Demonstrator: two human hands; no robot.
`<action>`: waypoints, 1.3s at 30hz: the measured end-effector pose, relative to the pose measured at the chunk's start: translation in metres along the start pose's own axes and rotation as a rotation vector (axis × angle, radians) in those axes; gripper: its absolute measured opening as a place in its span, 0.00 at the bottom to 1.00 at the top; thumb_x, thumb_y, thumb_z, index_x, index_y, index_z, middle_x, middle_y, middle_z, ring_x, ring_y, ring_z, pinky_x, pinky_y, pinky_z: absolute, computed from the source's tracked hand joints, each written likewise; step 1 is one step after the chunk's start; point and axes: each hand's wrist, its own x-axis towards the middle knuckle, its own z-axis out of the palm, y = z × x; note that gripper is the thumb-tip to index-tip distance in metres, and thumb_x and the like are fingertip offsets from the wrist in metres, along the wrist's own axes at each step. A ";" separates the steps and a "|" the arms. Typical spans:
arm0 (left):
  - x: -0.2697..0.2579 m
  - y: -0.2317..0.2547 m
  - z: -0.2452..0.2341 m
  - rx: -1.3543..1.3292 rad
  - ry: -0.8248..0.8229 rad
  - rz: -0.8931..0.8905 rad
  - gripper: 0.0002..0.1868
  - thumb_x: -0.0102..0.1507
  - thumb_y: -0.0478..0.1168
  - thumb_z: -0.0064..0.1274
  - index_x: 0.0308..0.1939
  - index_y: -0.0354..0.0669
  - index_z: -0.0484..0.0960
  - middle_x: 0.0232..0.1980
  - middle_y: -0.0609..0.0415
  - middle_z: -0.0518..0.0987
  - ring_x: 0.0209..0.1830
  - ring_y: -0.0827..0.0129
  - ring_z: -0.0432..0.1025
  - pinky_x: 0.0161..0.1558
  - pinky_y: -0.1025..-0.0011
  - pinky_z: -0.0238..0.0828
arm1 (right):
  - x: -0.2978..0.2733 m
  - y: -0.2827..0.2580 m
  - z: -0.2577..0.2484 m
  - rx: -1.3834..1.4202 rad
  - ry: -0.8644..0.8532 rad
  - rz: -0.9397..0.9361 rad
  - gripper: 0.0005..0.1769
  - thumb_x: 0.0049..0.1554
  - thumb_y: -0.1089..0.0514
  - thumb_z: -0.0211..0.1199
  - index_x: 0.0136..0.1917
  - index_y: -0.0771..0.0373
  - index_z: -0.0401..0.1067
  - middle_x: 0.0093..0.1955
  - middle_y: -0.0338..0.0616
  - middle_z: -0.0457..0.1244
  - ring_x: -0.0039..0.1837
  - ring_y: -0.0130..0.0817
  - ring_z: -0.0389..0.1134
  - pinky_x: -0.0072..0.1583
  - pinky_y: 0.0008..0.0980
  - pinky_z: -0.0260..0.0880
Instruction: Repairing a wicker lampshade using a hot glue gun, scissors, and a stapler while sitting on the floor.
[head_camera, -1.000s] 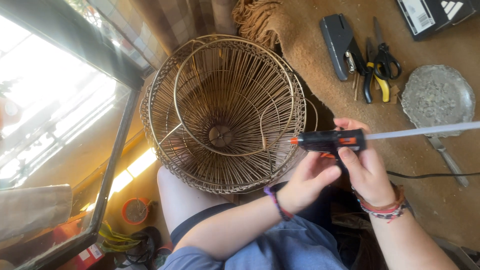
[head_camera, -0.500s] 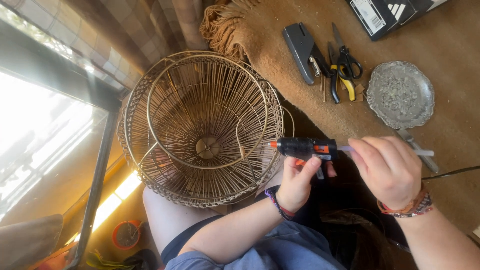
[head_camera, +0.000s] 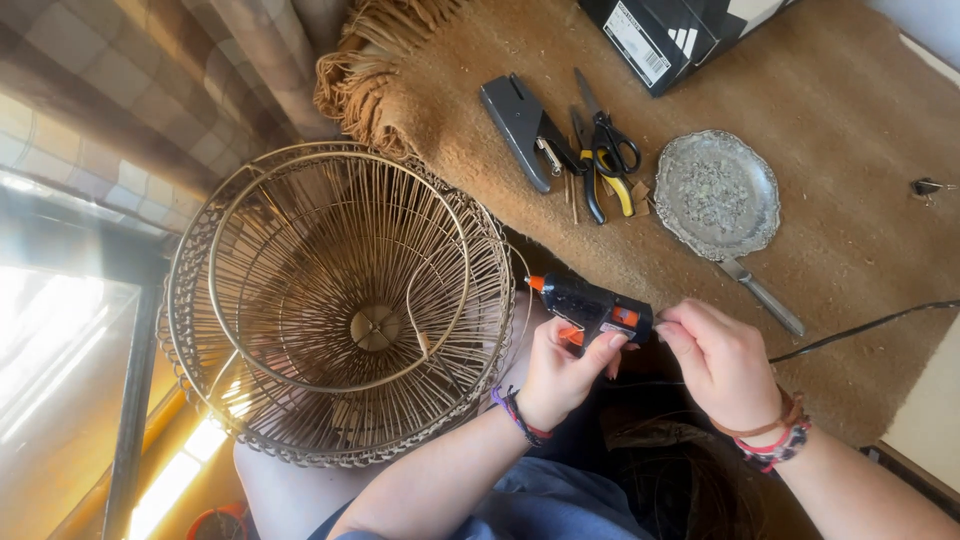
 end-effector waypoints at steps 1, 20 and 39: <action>0.001 -0.001 0.000 0.002 -0.001 -0.004 0.04 0.68 0.31 0.54 0.45 0.33 0.80 0.39 0.53 0.82 0.27 0.78 0.69 0.32 0.83 0.68 | 0.000 0.008 0.001 0.002 0.001 0.003 0.02 0.56 0.65 0.60 0.44 0.65 0.73 0.35 0.41 0.65 0.32 0.35 0.62 0.39 0.31 0.62; 0.004 0.003 0.013 0.253 0.061 0.071 0.03 0.66 0.33 0.59 0.40 0.36 0.83 0.29 0.60 0.79 0.25 0.81 0.69 0.29 0.83 0.65 | 0.013 0.064 -0.001 0.644 -0.380 0.348 0.10 0.62 0.60 0.55 0.46 0.66 0.75 0.34 0.38 0.64 0.33 0.27 0.59 0.37 0.26 0.56; -0.019 0.095 -0.022 0.786 -0.101 -0.174 0.39 0.60 0.46 0.56 0.73 0.31 0.65 0.52 0.48 0.81 0.25 0.77 0.69 0.30 0.78 0.70 | 0.035 0.010 0.043 1.055 -0.222 0.243 0.20 0.56 0.68 0.55 0.62 0.75 0.68 0.59 0.55 0.66 0.49 0.42 0.67 0.57 0.37 0.68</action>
